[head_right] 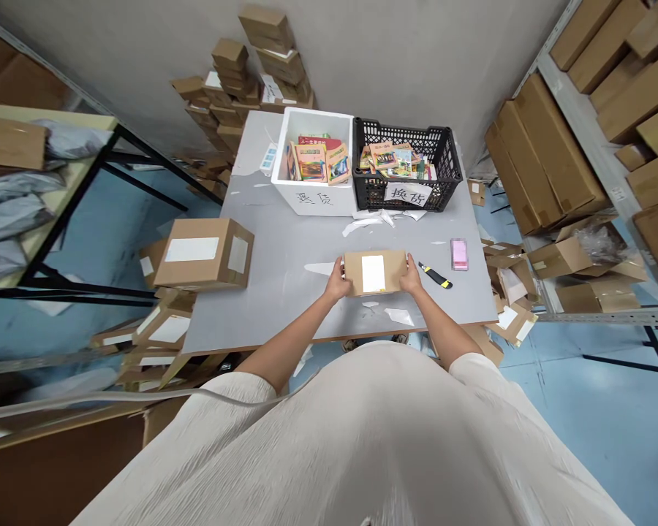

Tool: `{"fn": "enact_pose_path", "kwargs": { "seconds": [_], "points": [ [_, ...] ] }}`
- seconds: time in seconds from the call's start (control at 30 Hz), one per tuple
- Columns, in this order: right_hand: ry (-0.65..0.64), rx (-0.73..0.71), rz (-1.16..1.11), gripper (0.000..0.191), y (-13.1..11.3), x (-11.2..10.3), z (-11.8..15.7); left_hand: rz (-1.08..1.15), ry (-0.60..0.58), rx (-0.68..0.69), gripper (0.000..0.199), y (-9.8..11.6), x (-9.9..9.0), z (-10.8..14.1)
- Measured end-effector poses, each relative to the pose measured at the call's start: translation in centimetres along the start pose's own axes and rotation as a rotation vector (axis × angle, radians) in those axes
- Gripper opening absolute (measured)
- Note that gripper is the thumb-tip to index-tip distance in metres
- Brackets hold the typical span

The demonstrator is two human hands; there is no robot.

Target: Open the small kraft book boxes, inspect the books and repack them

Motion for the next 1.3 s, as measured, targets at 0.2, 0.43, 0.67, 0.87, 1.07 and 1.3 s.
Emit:
{"fn": "enact_pose_path", "kwargs": {
  "seconds": [0.2,0.43,0.67,0.87,1.07,1.3],
  "points": [
    [0.096,0.069,-0.228,0.1,-0.9,-1.7,-1.1,0.125,0.111,0.124,0.093,2.8,-1.1,-1.0],
    [0.225,0.166,-0.078,0.067,2.1,-3.3,-0.5,-0.072,0.099,0.058,0.056,1.3,-0.9,-0.1],
    [0.185,0.108,-0.094,0.053,3.4,-2.7,0.7,-0.28,0.118,0.189,0.052,1.7,-1.0,1.8],
    [0.18,0.098,-0.115,0.051,3.0,-2.5,0.9,-0.52,-0.007,0.538,0.047,6.8,1.8,3.7],
    [0.209,0.117,-0.098,0.054,2.7,-2.8,1.5,-0.648,-0.174,0.588,0.045,7.3,3.9,4.5],
    [0.224,0.211,-0.109,0.061,1.6,-2.3,1.0,-0.674,-0.035,0.397,0.048,6.3,0.0,3.2]
  ]
}}
Point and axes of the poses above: each hand's wrist, its own z-axis away from the middle knuckle, its own x-axis out of the palm, y = z × x, the point moved 10 cm from there along -z, towards the middle knuckle, and after that the axes turned 8 degrees about x, right-handed, at the moved point
